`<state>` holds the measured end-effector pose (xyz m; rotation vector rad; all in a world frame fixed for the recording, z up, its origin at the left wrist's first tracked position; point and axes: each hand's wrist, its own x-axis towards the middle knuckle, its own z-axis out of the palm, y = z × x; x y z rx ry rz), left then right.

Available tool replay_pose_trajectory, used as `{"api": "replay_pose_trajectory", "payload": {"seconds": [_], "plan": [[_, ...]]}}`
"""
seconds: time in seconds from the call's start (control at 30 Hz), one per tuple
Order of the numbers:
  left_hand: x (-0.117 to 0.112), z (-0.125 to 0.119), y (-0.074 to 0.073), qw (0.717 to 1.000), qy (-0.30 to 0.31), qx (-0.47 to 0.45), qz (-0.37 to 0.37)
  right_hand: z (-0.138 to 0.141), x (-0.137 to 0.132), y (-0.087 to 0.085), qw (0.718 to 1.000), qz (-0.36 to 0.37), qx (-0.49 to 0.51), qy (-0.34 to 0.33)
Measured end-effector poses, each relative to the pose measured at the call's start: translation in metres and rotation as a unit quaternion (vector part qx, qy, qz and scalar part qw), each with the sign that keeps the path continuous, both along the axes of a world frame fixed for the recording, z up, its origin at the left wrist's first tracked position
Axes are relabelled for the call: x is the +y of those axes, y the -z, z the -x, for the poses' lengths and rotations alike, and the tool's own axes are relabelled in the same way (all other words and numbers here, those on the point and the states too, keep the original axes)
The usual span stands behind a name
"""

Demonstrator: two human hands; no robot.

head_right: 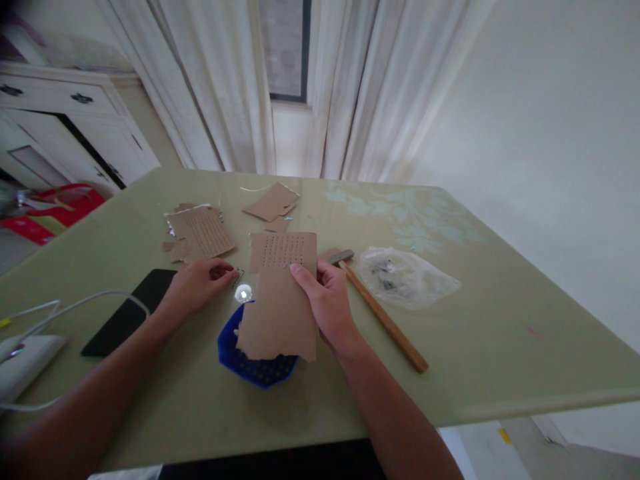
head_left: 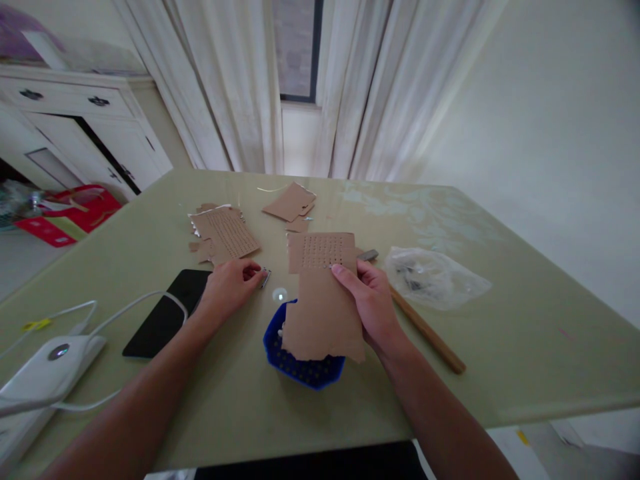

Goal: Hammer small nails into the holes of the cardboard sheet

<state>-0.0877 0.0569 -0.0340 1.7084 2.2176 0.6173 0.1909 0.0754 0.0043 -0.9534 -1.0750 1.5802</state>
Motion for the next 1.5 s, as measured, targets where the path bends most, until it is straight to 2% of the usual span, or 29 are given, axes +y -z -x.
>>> {"api": "replay_pose_trajectory", "payload": {"seconds": [0.2,0.33,0.43,0.53,0.63,0.83,0.97,1.07,1.17,1.27,1.43,1.5], "plan": [[0.001,0.002,0.003,0.999,0.016,-0.032,-0.014,0.0,0.001,0.001,1.0,-0.001,0.001,0.005],[-0.002,-0.006,-0.004,0.993,0.031,-0.072,-0.089,0.001,0.002,-0.001,1.0,0.0,0.021,-0.001],[-0.009,-0.015,-0.013,0.971,0.122,-0.167,-0.123,0.0,0.002,-0.003,0.999,0.014,0.038,-0.007],[-0.018,-0.025,-0.018,0.938,0.221,-0.252,-0.092,-0.002,0.004,-0.006,0.998,0.036,0.056,-0.012],[-0.024,-0.036,-0.018,0.92,0.266,-0.279,-0.069,-0.003,0.006,-0.007,0.996,0.055,0.069,-0.017],[-0.031,-0.054,-0.022,0.924,0.261,-0.271,-0.062,-0.005,0.009,-0.006,0.997,0.05,0.055,-0.023],[-0.036,-0.06,-0.028,0.927,0.262,-0.266,-0.049,-0.005,0.009,-0.004,0.997,0.04,0.047,-0.044],[-0.038,-0.062,-0.027,0.929,0.26,-0.259,-0.053,-0.005,0.006,-0.004,0.996,0.032,0.055,-0.07],[-0.04,-0.061,-0.02,0.933,0.218,-0.261,-0.12,-0.007,0.002,-0.006,0.992,0.039,0.065,-0.105],[-0.041,-0.061,-0.013,0.923,0.18,-0.27,-0.207,-0.008,-0.004,-0.008,0.985,0.048,0.074,-0.146],[-0.044,-0.064,-0.014,0.904,0.239,-0.26,-0.241,-0.009,-0.01,-0.009,0.977,0.039,0.06,-0.203],[-0.046,-0.065,-0.014,0.9,0.241,-0.253,-0.261,-0.009,-0.01,-0.008,0.975,0.035,0.059,-0.211]]}}
